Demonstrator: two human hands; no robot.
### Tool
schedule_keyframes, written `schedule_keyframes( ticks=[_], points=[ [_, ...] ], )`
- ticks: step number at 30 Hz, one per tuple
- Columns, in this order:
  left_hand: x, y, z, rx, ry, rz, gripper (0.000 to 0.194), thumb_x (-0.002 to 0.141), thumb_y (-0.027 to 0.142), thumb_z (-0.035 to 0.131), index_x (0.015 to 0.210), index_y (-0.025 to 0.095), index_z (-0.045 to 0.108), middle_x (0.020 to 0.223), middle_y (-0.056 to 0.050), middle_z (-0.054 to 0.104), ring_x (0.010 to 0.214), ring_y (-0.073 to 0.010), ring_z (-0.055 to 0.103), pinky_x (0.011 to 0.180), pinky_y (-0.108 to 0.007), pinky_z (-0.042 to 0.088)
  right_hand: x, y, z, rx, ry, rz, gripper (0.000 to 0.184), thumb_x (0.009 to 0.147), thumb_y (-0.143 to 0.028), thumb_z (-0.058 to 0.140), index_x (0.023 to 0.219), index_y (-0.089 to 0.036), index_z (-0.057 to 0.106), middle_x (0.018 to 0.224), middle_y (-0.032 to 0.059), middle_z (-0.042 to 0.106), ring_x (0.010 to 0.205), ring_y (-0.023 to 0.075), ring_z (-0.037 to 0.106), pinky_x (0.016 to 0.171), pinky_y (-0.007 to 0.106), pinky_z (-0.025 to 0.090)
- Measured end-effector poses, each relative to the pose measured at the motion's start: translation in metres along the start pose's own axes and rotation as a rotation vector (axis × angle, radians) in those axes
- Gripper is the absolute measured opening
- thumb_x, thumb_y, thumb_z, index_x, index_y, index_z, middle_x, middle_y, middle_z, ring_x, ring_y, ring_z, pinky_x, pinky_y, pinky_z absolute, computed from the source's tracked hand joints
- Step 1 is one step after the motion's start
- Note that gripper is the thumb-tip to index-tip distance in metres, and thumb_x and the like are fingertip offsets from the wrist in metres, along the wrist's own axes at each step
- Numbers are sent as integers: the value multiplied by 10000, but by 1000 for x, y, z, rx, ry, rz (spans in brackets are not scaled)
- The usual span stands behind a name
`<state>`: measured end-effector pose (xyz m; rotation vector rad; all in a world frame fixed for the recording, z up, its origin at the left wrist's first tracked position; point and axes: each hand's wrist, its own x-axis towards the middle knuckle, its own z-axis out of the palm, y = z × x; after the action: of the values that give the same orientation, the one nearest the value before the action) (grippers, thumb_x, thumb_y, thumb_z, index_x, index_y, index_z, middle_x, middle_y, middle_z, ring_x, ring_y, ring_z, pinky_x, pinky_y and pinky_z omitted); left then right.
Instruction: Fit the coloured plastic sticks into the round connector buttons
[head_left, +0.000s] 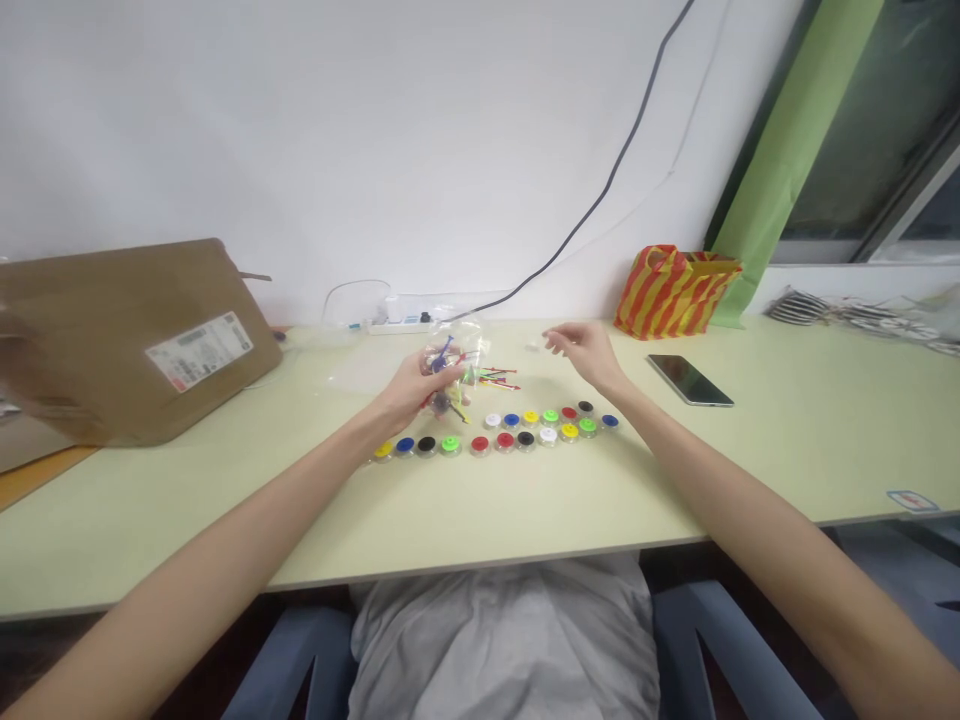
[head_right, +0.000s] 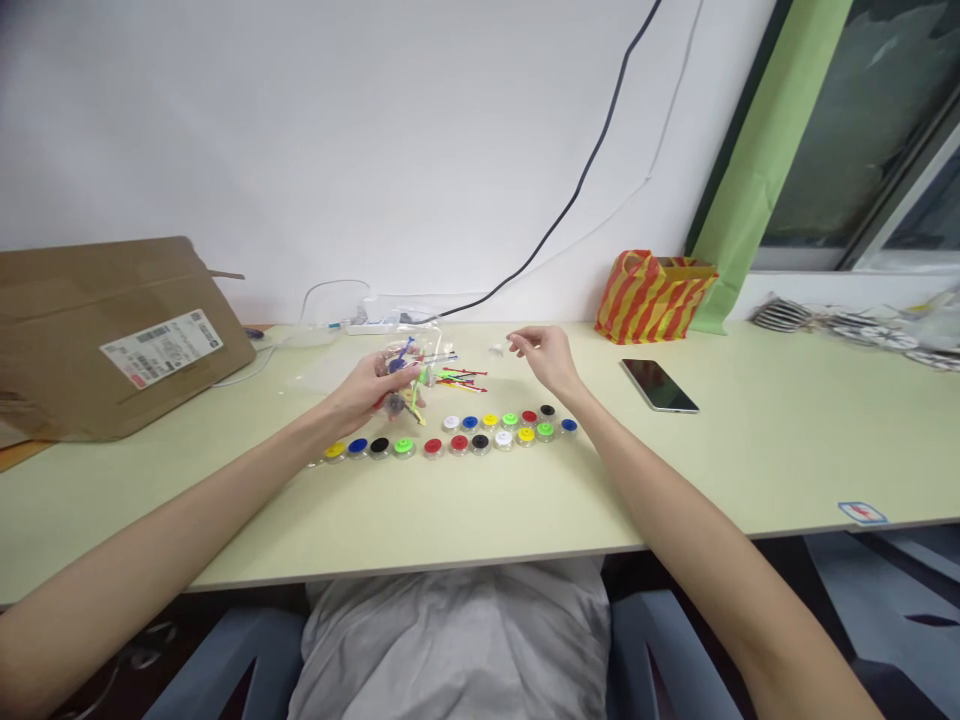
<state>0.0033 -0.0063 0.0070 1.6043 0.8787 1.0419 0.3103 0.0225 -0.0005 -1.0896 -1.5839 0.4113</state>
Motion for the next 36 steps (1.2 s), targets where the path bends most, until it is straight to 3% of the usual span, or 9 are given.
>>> schedule_keyframes(
  ticks=[4, 7, 10, 13, 20, 27, 33, 36],
  points=[
    [-2, 1, -1, -38, -88, -57, 651, 754, 454, 871, 1286, 202, 592, 798, -32, 694, 570, -196, 720, 302, -170, 365, -5, -10, 3, 302, 97, 118, 308, 800, -440, 753, 862, -138, 745, 775, 68, 730, 648, 138, 622, 598, 259, 496],
    [-5, 3, -1, -114, -199, -122, 683, 775, 430, 862, 1351, 205, 573, 649, 22, 617, 485, -164, 660, 322, -180, 387, -9, -14, 5, 487, 114, 227, 324, 775, -455, 781, 888, -155, 732, 830, 65, 732, 682, 125, 640, 593, 235, 503],
    [-10, 6, 2, -132, -318, -173, 641, 814, 413, 833, 1365, 198, 586, 559, 58, 542, 393, -111, 554, 343, -183, 405, -11, -20, 8, 645, 61, 300, 344, 744, -462, 825, 900, -170, 728, 873, 61, 734, 731, 126, 664, 615, 223, 522],
    [-13, 9, 5, -86, -385, -200, 629, 840, 423, 803, 1391, 210, 588, 537, 54, 550, 344, -91, 492, 334, -181, 388, -12, -28, 10, 743, -73, 303, 372, 719, -476, 863, 900, -184, 720, 855, 39, 721, 735, 123, 656, 630, 224, 530],
    [-16, 11, 6, -34, -432, -225, 650, 825, 460, 800, 1403, 232, 607, 574, 19, 608, 364, -98, 499, 368, -201, 412, -21, -47, 14, 628, -309, 145, 418, 764, -561, 825, 898, -175, 737, 789, 37, 716, 680, 128, 628, 641, 266, 522],
    [-16, 10, 8, -27, -470, -196, 568, 789, 503, 810, 1261, 213, 684, 687, -12, 636, 434, -101, 521, 386, -207, 400, -32, -63, 22, 518, -284, 46, 386, 753, -521, 844, 877, -164, 768, 768, 49, 733, 665, 142, 622, 613, 282, 495],
    [-16, 8, 6, -21, -483, -178, 555, 846, 562, 745, 1288, 232, 681, 805, -50, 713, 477, -105, 554, 385, -203, 353, -39, -75, 21, 404, -585, -51, 311, 786, -491, 820, 862, -190, 800, 839, 41, 734, 772, 164, 625, 716, 307, 507],
    [-16, 10, 8, -28, -440, -177, 562, 822, 573, 768, 1254, 217, 713, 876, -75, 737, 576, -137, 625, 418, -204, 395, -38, -72, 22, 460, -493, -44, 330, 799, -526, 803, 825, -197, 780, 829, 32, 710, 768, 160, 612, 721, 307, 504]
  ],
)
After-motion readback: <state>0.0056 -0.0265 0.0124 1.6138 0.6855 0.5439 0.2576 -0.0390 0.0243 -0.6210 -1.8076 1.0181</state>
